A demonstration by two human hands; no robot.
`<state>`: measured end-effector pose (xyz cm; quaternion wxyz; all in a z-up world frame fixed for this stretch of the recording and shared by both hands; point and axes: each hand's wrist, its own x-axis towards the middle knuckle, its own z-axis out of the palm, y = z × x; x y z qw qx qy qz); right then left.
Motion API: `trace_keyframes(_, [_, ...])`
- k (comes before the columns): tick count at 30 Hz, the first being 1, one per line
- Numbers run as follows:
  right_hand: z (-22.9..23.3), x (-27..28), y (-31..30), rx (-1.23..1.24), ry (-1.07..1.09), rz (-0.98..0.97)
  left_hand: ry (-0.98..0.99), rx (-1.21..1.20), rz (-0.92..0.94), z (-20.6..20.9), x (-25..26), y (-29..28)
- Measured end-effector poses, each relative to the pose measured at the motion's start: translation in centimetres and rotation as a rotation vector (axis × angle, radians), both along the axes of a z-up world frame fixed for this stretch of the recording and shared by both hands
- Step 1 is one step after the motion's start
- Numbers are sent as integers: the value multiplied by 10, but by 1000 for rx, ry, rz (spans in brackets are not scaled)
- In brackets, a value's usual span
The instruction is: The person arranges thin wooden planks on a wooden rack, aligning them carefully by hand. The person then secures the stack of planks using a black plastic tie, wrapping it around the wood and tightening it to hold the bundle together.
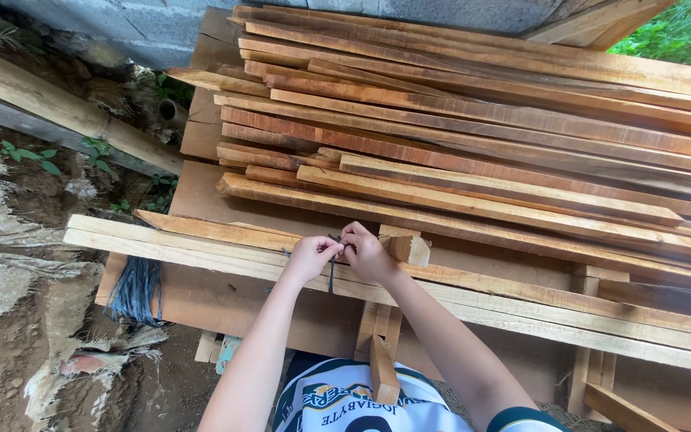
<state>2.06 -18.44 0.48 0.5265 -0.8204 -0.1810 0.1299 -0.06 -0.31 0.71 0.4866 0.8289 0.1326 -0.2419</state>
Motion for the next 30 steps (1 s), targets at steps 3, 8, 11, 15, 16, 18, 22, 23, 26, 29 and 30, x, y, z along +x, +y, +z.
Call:
trace_keyframes(3, [2, 9, -7, 26, 184, 23, -61, 12, 42, 11, 0, -2])
trace_keyframes(8, [-2, 13, -5, 23, 257, 41, -87, -11, 103, 4, -4, -1])
trace_keyframes(11, [-9, 11, -6, 37, 274, 84, -87, -10, 97, 0, -6, 0])
trace_keyframes(15, [1, 10, -7, 27, 312, 121, -87, -20, 92, -12, -5, 2])
trace_keyframes(16, [2, 9, -6, 30, 313, 125, -86, -16, 95, -12, -7, 4])
trace_keyframes(18, [4, 12, -8, 4, 277, 107, -90, -58, 103, -12, -4, 5])
trace_keyframes(22, [-7, 5, -10, -17, 160, 81, -60, -91, 126, -22, -3, 7])
trace_keyframes(23, [-5, 3, -9, 26, 190, 2, -49, -70, 115, -23, -3, 9])
trace_keyframes(26, [-2, 1, -5, 86, 169, -63, -28, -46, 99, -27, 1, 12])
trace_keyframes(29, [-3, 2, -3, 162, 139, -76, 17, -16, 79, -13, 2, 8])
trace_keyframes(30, [-3, 3, -2, 224, 158, -95, 51, 12, 72, -6, 2, 6])
